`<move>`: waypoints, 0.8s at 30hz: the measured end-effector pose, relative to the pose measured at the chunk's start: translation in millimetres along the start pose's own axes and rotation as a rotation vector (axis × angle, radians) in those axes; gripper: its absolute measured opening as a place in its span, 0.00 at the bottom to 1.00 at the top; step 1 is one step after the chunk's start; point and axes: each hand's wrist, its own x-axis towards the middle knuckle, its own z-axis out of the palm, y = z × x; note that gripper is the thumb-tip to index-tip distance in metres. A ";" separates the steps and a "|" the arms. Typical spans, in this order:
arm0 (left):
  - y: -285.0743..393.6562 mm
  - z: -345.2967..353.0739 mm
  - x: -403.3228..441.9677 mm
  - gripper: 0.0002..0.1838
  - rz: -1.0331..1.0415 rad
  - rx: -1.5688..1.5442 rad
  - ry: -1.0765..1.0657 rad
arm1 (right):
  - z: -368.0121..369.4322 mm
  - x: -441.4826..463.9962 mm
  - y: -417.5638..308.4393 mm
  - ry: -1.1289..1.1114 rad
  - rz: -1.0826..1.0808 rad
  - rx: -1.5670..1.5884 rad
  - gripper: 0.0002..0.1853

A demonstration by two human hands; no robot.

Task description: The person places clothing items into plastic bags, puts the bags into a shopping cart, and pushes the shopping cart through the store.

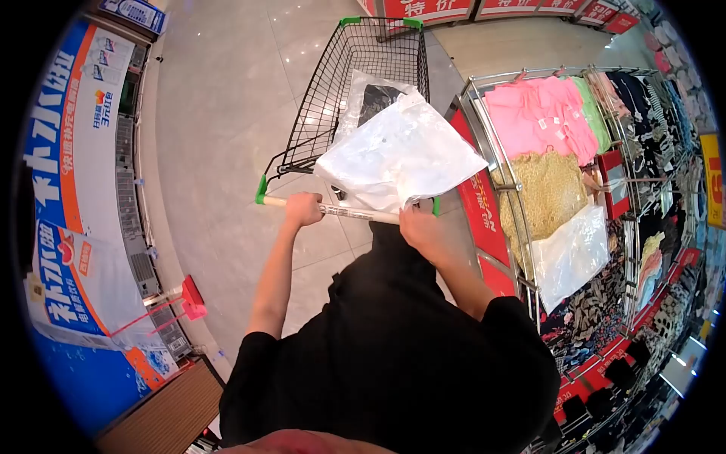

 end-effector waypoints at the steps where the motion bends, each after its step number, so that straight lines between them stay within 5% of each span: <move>1: -5.7 -10.2 14.4 0.14 0.005 0.034 -0.033 | 5.5 12.7 -0.8 -0.014 0.149 0.079 0.13; 6: -36.4 -53.8 89.3 0.13 0.084 0.119 -0.105 | 18.5 79.5 9.7 -0.044 0.463 0.145 0.13; 20: -98.3 -193.6 334.9 0.12 0.337 0.295 -0.152 | 57.2 257.5 63.0 0.302 0.468 0.261 0.13; 24: -103.7 -234.6 409.3 0.13 0.408 0.310 -0.139 | 53.6 316.0 92.0 0.170 0.571 0.187 0.14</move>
